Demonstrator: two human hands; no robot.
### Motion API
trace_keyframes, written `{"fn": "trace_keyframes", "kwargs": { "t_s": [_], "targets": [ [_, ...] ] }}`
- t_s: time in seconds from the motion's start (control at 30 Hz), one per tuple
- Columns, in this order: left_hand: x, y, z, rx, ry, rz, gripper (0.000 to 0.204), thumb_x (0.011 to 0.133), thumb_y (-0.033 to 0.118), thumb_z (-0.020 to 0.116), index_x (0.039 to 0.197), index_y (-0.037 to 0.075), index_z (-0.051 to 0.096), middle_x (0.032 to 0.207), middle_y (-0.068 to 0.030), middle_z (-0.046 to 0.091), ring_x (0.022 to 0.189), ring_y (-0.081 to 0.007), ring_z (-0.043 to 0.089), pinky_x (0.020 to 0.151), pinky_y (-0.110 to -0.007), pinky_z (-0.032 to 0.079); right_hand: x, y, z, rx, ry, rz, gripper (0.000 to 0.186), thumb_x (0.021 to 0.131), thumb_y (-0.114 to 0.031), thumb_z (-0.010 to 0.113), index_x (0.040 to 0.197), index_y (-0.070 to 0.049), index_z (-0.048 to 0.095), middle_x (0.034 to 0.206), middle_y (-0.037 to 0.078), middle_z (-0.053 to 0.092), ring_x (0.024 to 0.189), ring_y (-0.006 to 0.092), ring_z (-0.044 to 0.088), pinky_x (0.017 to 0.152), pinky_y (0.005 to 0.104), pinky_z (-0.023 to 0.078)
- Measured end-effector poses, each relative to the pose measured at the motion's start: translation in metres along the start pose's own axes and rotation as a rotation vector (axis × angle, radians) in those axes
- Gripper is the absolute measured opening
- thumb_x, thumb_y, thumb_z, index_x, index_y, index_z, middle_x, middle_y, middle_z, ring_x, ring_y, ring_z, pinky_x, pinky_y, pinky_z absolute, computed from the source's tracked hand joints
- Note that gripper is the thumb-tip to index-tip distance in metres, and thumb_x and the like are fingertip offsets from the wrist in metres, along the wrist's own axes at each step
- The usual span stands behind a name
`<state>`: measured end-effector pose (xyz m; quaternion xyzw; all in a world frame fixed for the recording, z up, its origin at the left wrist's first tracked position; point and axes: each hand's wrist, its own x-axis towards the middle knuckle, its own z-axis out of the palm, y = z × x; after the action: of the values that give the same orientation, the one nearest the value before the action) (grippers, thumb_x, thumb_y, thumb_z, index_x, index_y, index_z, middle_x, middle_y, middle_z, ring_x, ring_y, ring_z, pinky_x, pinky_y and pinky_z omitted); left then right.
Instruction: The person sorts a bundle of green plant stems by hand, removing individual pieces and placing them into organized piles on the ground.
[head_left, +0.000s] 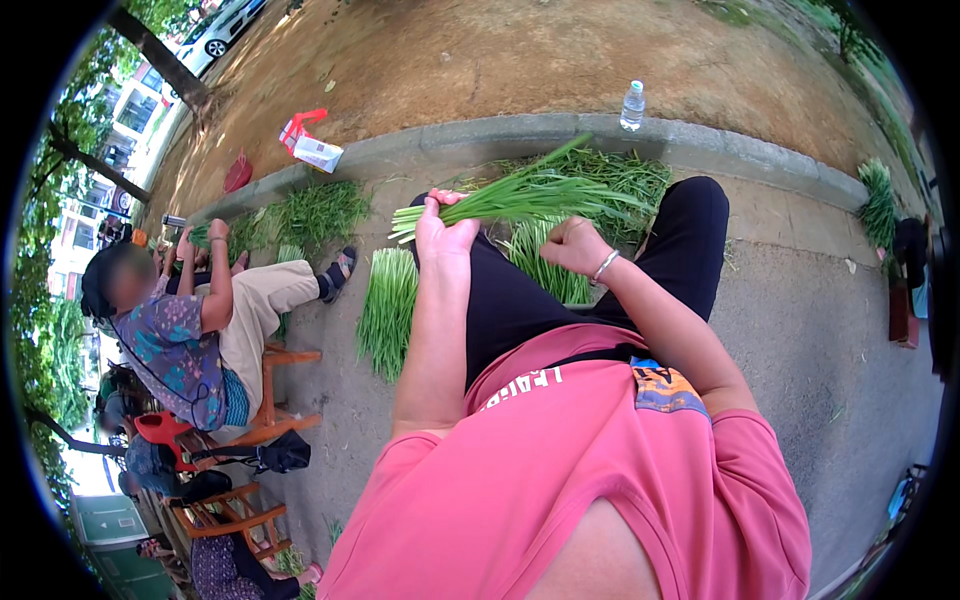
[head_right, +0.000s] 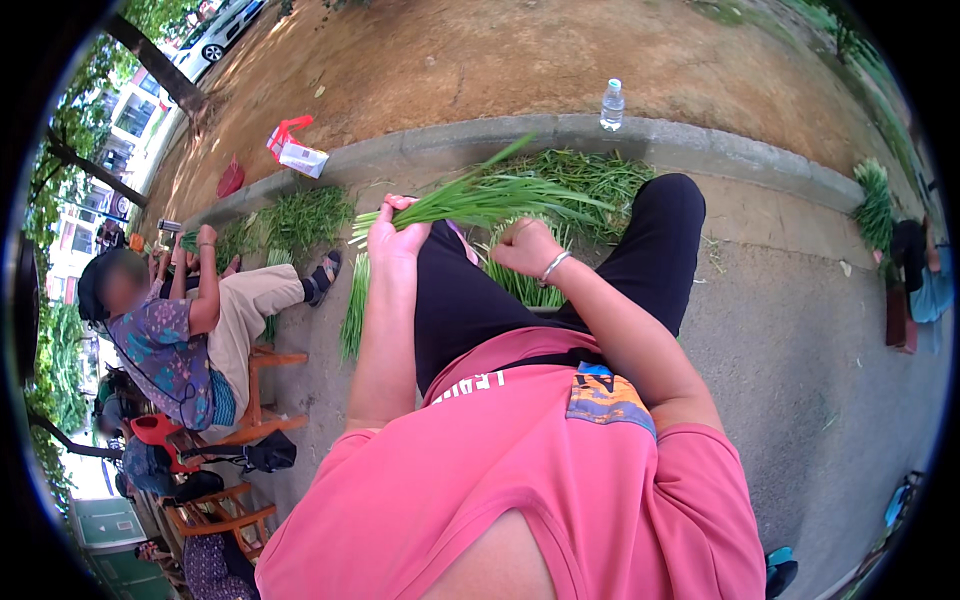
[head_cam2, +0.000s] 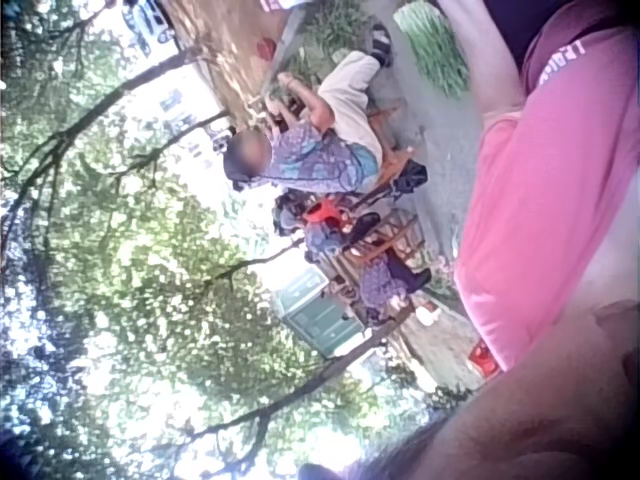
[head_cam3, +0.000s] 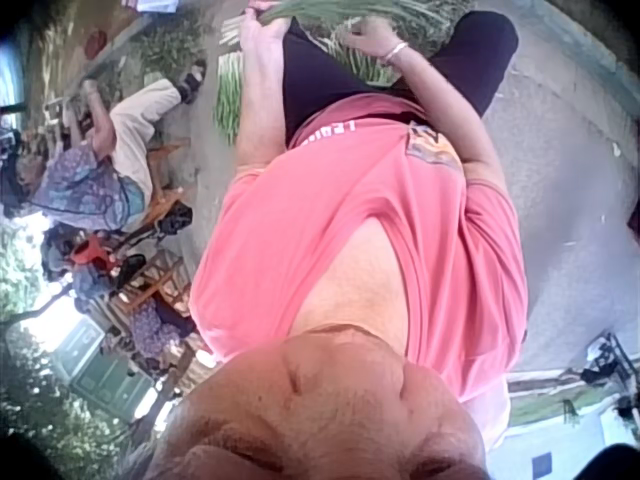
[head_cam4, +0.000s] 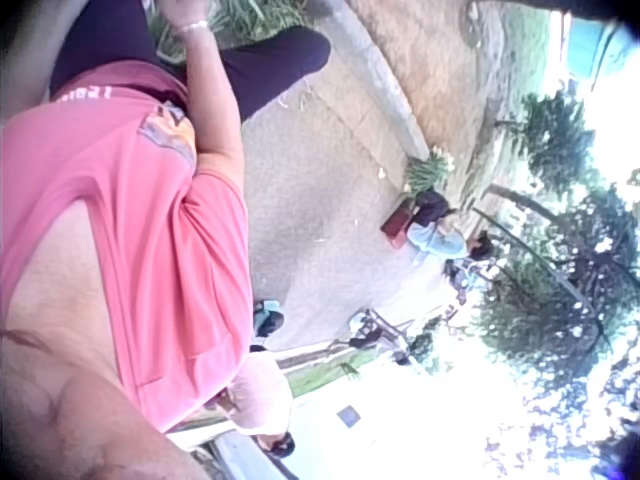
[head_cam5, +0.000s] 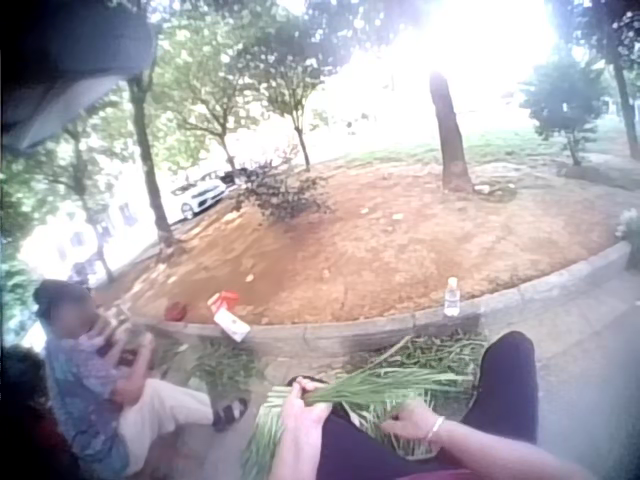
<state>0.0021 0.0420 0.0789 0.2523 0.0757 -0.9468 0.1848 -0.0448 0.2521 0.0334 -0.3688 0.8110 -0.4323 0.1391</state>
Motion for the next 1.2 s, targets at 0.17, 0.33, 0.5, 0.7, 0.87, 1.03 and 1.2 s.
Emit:
{"fn": "trace_keyframes", "kwargs": {
  "t_s": [0.17, 0.33, 0.5, 0.7, 0.87, 1.03, 1.2],
  "targets": [
    [-0.002, 0.016, 0.005, -0.029, -0.110, 0.028, 0.029, 0.094, 0.022, 0.036, 0.072, 0.006, 0.046, 0.059, -0.0035, 0.045, 0.054, -0.0168, 0.044, 0.058, -0.032, 0.040, -0.013, 0.030, -0.006, -0.167, -0.223, 0.053, 0.015, 0.066, -0.020, 0.059, 0.071, -0.010, 0.069, 0.069, 0.015, 0.063, 0.067, 0.0309, 0.061, 0.066, 0.0374, 0.050],
    [-0.004, 0.024, -0.001, -0.065, -0.093, 0.040, 0.030, 0.095, 0.023, 0.034, 0.072, 0.006, 0.046, 0.060, -0.0041, 0.045, 0.054, -0.0171, 0.044, 0.058, -0.032, 0.040, -0.003, 0.059, -0.030, -0.264, 0.044, 0.289, 0.027, 0.070, -0.005, 0.057, 0.095, -0.008, 0.065, 0.090, 0.020, 0.062, 0.088, 0.0330, 0.060, 0.081, 0.0367, 0.048],
    [-0.005, 0.027, 0.000, -0.083, -0.097, 0.035, 0.034, 0.095, 0.025, 0.034, 0.070, 0.006, 0.045, 0.060, -0.0042, 0.045, 0.054, -0.0170, 0.044, 0.058, -0.032, 0.040, -0.005, 0.078, -0.059, -0.324, 0.394, 0.257, 0.050, 0.068, -0.001, 0.062, 0.116, -0.006, 0.051, 0.126, 0.019, 0.044, 0.109, 0.0347, 0.048, 0.091, 0.0376, 0.042],
    [-0.007, 0.024, 0.000, -0.075, -0.103, 0.005, 0.034, 0.095, 0.025, 0.034, 0.069, 0.005, 0.045, 0.059, -0.0040, 0.044, 0.054, -0.0165, 0.044, 0.058, -0.031, 0.040, -0.013, 0.103, -0.060, 0.082, 0.346, 0.359, 0.025, 0.072, -0.008, 0.061, 0.097, -0.003, 0.063, 0.088, 0.012, 0.065, 0.080, 0.0241, 0.063, 0.072, 0.0312, 0.050],
    [-0.006, 0.024, 0.000, -0.048, -0.092, 0.031, 0.037, 0.095, 0.027, 0.032, 0.069, 0.005, 0.045, 0.058, -0.0038, 0.044, 0.053, -0.0161, 0.044, 0.058, -0.031, 0.039, -0.022, 0.101, -0.062, 0.543, 0.278, 0.518, 0.020, 0.081, -0.008, 0.054, 0.098, 0.000, 0.061, 0.083, 0.009, 0.064, 0.070, 0.0152, 0.063, 0.063, 0.0280, 0.052],
    [-0.007, 0.025, 0.001, -0.049, -0.068, 0.031, 0.041, 0.096, 0.031, 0.028, 0.069, 0.006, 0.045, 0.058, -0.0036, 0.044, 0.053, -0.0158, 0.043, 0.059, -0.031, 0.039, -0.033, 0.088, -0.076, 0.966, 0.170, 0.558, 0.021, 0.084, -0.005, 0.048, 0.102, 0.001, 0.057, 0.086, 0.010, 0.062, 0.072, 0.0170, 0.062, 0.065, 0.0313, 0.053],
    [-0.005, 0.025, -0.001, -0.038, -0.071, 0.023, 0.040, 0.096, 0.031, 0.029, 0.069, 0.006, 0.046, 0.058, -0.0038, 0.045, 0.054, -0.0159, 0.044, 0.059, -0.031, 0.039, -0.042, 0.065, -0.090, 1.108, 0.046, 0.406, 0.025, 0.084, -0.004, 0.050, 0.108, 0.002, 0.054, 0.095, 0.010, 0.061, 0.083, 0.0173, 0.061, 0.072, 0.0322, 0.053]
  ]
}}
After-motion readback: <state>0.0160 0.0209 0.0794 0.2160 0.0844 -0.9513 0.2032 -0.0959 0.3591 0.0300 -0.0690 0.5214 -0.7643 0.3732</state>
